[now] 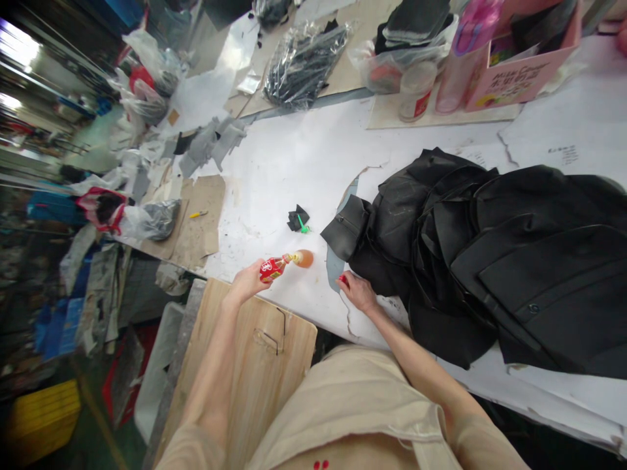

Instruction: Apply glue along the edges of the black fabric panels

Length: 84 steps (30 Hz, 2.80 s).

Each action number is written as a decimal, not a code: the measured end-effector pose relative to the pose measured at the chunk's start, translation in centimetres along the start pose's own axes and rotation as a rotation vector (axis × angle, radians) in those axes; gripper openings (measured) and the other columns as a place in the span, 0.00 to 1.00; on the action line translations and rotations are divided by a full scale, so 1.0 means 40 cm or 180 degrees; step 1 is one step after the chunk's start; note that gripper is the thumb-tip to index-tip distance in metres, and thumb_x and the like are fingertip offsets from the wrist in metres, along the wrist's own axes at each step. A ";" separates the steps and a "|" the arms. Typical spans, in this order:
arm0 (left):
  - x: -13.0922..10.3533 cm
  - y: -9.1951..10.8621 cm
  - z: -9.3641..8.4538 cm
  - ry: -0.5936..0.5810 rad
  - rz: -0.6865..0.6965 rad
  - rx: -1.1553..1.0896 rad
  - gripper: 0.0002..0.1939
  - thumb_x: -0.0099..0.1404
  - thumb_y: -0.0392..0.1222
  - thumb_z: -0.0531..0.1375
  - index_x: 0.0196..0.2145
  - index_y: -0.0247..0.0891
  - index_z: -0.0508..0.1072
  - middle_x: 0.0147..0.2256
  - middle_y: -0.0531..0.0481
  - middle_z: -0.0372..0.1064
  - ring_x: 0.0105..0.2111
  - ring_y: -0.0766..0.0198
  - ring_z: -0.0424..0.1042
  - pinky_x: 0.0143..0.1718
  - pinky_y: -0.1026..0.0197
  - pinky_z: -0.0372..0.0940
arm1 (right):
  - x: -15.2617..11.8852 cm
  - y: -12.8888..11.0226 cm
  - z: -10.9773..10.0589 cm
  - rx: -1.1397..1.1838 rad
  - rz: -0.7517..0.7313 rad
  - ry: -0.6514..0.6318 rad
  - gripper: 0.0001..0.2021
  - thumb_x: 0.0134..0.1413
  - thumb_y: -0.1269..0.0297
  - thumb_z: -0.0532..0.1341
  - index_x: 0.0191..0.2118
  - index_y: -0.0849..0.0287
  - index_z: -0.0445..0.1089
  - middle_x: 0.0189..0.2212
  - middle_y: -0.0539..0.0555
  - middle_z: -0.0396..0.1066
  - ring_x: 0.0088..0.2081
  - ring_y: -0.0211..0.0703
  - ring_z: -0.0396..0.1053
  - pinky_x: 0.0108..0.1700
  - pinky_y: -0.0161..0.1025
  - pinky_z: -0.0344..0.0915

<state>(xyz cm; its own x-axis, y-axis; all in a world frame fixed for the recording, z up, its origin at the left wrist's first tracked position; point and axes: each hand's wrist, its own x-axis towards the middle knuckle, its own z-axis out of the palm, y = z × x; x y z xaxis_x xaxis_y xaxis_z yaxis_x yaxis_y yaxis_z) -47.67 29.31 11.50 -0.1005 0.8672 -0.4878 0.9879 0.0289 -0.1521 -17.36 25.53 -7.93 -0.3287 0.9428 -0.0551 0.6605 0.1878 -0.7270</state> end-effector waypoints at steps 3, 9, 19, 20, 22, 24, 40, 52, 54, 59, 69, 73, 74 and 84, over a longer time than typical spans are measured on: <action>0.000 -0.002 0.002 0.0017 0.0029 -0.0010 0.15 0.60 0.46 0.61 0.44 0.43 0.65 0.39 0.48 0.76 0.37 0.55 0.76 0.31 0.61 0.58 | 0.000 0.000 0.000 0.0001 -0.0005 0.0009 0.14 0.68 0.53 0.51 0.38 0.56 0.68 0.27 0.52 0.75 0.27 0.44 0.72 0.30 0.36 0.55; -0.001 -0.003 0.003 -0.0002 0.0008 -0.0005 0.15 0.60 0.46 0.61 0.44 0.43 0.65 0.40 0.49 0.76 0.38 0.55 0.76 0.31 0.61 0.58 | 0.000 0.000 0.001 0.0016 -0.0004 0.0022 0.14 0.68 0.53 0.51 0.39 0.56 0.68 0.27 0.52 0.75 0.28 0.44 0.73 0.30 0.36 0.55; -0.002 0.001 -0.002 -0.0079 -0.0094 -0.0047 0.15 0.61 0.46 0.61 0.45 0.44 0.65 0.41 0.49 0.76 0.40 0.57 0.76 0.33 0.62 0.59 | 0.000 0.002 0.002 0.0017 0.0000 0.0033 0.13 0.68 0.54 0.52 0.38 0.55 0.68 0.28 0.52 0.76 0.28 0.44 0.73 0.31 0.36 0.56; -0.002 0.001 -0.001 -0.0088 -0.0098 -0.0048 0.15 0.61 0.46 0.61 0.45 0.44 0.65 0.40 0.49 0.76 0.40 0.57 0.76 0.33 0.62 0.59 | -0.001 0.002 0.002 0.0014 0.0001 0.0035 0.13 0.68 0.53 0.52 0.38 0.55 0.68 0.28 0.52 0.76 0.28 0.44 0.73 0.31 0.36 0.56; 0.000 -0.001 0.002 -0.0099 -0.0105 -0.0057 0.15 0.61 0.46 0.62 0.44 0.44 0.65 0.39 0.49 0.76 0.39 0.57 0.76 0.32 0.62 0.58 | -0.001 0.003 0.003 0.0005 0.0008 0.0041 0.14 0.68 0.53 0.52 0.39 0.55 0.68 0.28 0.52 0.76 0.28 0.44 0.73 0.30 0.36 0.56; 0.001 -0.002 0.005 -0.0093 -0.0097 -0.0083 0.15 0.61 0.46 0.62 0.43 0.44 0.64 0.38 0.50 0.76 0.38 0.57 0.76 0.31 0.62 0.58 | -0.002 0.005 0.005 -0.0001 0.0011 0.0044 0.14 0.68 0.53 0.52 0.39 0.55 0.68 0.28 0.52 0.76 0.28 0.44 0.73 0.30 0.36 0.56; 0.006 0.002 0.010 -0.0099 -0.0082 -0.0223 0.16 0.60 0.45 0.62 0.44 0.44 0.64 0.38 0.49 0.76 0.39 0.56 0.76 0.32 0.61 0.58 | -0.003 0.005 0.005 0.0029 0.0031 0.0036 0.13 0.67 0.53 0.53 0.39 0.55 0.68 0.28 0.51 0.76 0.28 0.44 0.73 0.31 0.36 0.56; 0.009 -0.002 0.014 -0.0128 -0.0065 -0.0160 0.14 0.61 0.46 0.61 0.43 0.44 0.64 0.37 0.49 0.76 0.37 0.57 0.76 0.31 0.62 0.56 | -0.003 0.005 0.006 0.0026 0.0026 0.0023 0.12 0.67 0.54 0.53 0.39 0.55 0.68 0.28 0.52 0.76 0.29 0.44 0.73 0.31 0.36 0.56; 0.011 -0.003 0.015 -0.0136 -0.0062 -0.0150 0.15 0.61 0.46 0.61 0.44 0.44 0.64 0.37 0.50 0.76 0.37 0.57 0.76 0.31 0.62 0.56 | -0.003 0.005 0.006 0.0024 0.0022 0.0025 0.13 0.67 0.54 0.53 0.39 0.55 0.68 0.28 0.52 0.76 0.29 0.44 0.73 0.31 0.36 0.56; 0.013 -0.004 0.020 -0.0100 -0.0037 -0.0156 0.15 0.60 0.46 0.61 0.44 0.44 0.64 0.37 0.49 0.76 0.37 0.57 0.76 0.31 0.62 0.56 | -0.003 0.008 0.011 0.0006 0.0011 0.0038 0.14 0.68 0.53 0.52 0.39 0.56 0.68 0.29 0.52 0.77 0.29 0.44 0.73 0.31 0.36 0.56; 0.016 -0.007 0.027 -0.0059 -0.0088 -0.0262 0.16 0.59 0.45 0.62 0.44 0.44 0.65 0.37 0.50 0.75 0.36 0.56 0.75 0.31 0.62 0.55 | -0.003 0.004 0.006 0.0011 -0.0015 0.0044 0.14 0.69 0.53 0.52 0.39 0.56 0.68 0.29 0.52 0.76 0.29 0.44 0.74 0.31 0.36 0.56; 0.018 -0.011 0.038 -0.0024 -0.0083 -0.0364 0.15 0.59 0.45 0.63 0.43 0.44 0.65 0.35 0.50 0.75 0.35 0.57 0.75 0.30 0.62 0.55 | -0.002 0.004 0.007 0.0013 -0.0006 0.0046 0.14 0.68 0.54 0.52 0.39 0.56 0.68 0.29 0.52 0.77 0.29 0.43 0.73 0.31 0.36 0.56; 0.018 -0.012 0.041 -0.0012 -0.0080 -0.0384 0.15 0.59 0.45 0.63 0.42 0.43 0.65 0.35 0.50 0.75 0.35 0.58 0.75 0.30 0.62 0.55 | -0.002 0.005 0.008 0.0012 -0.0004 0.0044 0.14 0.68 0.54 0.52 0.39 0.56 0.68 0.29 0.52 0.77 0.29 0.43 0.73 0.31 0.36 0.56; 0.021 -0.021 0.069 0.0180 -0.0023 -0.0579 0.15 0.58 0.44 0.63 0.42 0.44 0.65 0.34 0.52 0.74 0.33 0.60 0.73 0.30 0.63 0.54 | -0.003 0.003 0.007 -0.0030 0.0021 0.0047 0.14 0.68 0.53 0.52 0.39 0.56 0.68 0.28 0.53 0.76 0.28 0.44 0.73 0.31 0.36 0.55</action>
<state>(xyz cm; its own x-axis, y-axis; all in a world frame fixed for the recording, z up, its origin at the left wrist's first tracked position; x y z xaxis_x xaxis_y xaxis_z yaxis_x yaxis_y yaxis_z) -48.92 28.65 8.85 -0.1059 0.8930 -0.4373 0.9927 0.1201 0.0049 -17.42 25.38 -8.19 -0.3144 0.9480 -0.0495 0.6690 0.1842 -0.7201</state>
